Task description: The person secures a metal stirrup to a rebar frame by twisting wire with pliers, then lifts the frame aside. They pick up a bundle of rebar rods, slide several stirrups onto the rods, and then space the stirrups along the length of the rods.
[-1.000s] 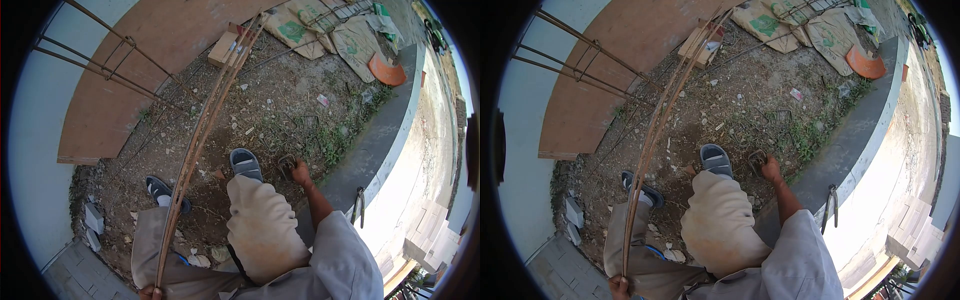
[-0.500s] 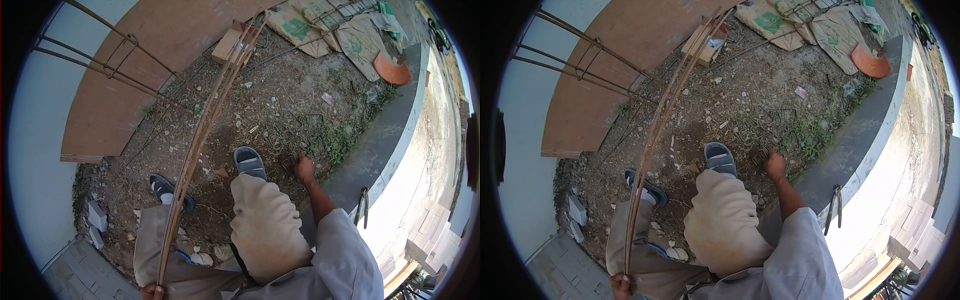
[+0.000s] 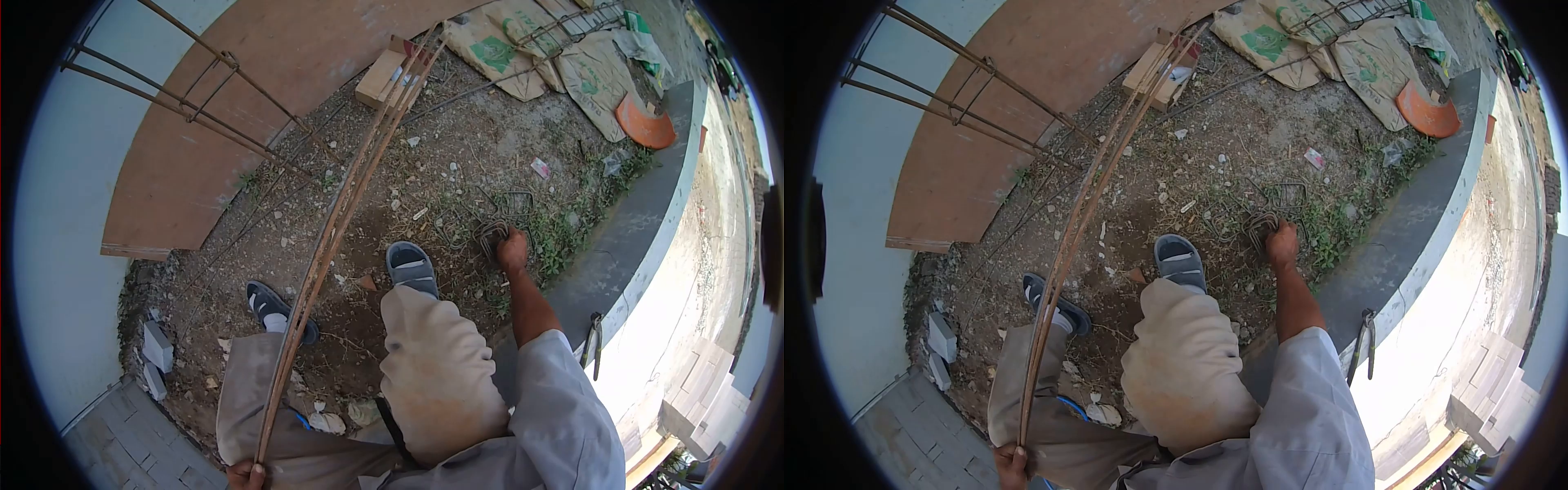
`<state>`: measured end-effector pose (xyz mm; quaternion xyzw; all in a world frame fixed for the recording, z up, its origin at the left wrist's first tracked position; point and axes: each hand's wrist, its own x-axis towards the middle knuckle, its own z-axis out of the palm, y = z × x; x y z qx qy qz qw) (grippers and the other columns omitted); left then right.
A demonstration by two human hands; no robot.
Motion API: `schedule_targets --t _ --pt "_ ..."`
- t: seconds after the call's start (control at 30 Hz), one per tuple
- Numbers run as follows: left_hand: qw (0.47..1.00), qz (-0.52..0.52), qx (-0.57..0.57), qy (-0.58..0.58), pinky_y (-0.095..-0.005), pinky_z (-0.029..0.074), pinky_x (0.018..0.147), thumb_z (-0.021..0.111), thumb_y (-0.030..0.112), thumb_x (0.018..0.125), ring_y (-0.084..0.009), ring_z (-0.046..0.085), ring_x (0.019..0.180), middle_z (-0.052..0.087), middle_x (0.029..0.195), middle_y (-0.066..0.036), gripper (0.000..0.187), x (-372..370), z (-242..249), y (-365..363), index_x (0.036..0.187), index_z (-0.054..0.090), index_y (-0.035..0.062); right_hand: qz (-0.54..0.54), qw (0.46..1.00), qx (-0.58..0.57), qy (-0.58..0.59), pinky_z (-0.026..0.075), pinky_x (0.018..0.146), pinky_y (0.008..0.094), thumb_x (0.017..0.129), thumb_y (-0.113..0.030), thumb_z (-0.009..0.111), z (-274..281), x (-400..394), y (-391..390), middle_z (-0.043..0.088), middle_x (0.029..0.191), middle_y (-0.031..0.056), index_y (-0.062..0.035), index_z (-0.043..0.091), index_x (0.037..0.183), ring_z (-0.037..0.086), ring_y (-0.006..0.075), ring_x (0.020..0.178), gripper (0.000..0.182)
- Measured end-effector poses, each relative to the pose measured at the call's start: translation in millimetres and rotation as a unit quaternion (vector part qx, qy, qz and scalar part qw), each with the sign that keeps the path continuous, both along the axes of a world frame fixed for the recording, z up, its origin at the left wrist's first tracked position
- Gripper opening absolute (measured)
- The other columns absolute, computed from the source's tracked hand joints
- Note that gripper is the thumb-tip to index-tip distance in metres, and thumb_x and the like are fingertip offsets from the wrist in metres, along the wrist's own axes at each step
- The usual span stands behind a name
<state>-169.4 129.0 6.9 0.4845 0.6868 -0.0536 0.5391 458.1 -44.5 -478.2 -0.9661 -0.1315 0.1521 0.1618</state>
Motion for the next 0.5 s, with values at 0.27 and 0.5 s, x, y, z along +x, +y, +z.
schedule_targets --t 0.27,0.5 --pt "0.999 0.011 0.001 -0.035 -0.025 0.031 0.042 0.067 0.033 0.103 -0.0047 0.043 0.046 0.051 0.057 0.005 0.04 -7 -6 -1 0.074 0.061 0.0071 0.044 0.998 -0.007 0.037 0.055 0.081 0.0528 0.076 -0.01 0.074 -30 21 -12 0.073 0.092 0.0263 0.0008 0.071 0.1 0.071 0.0478 0.091 0.027" --pt "1.0 0.007 -0.014 -0.006 -0.0287 0.035 0.047 0.075 0.031 0.1 -0.0054 0.046 0.052 0.053 0.055 0.003 0.047 2 -4 1 0.065 0.06 0.0031 0.112 0.992 -0.05 -0.015 0.055 0.068 0.0532 0.081 -0.012 0.065 -64 36 -25 0.07 0.082 0.0275 0.0071 0.069 0.101 0.068 0.0491 0.076 0.028"
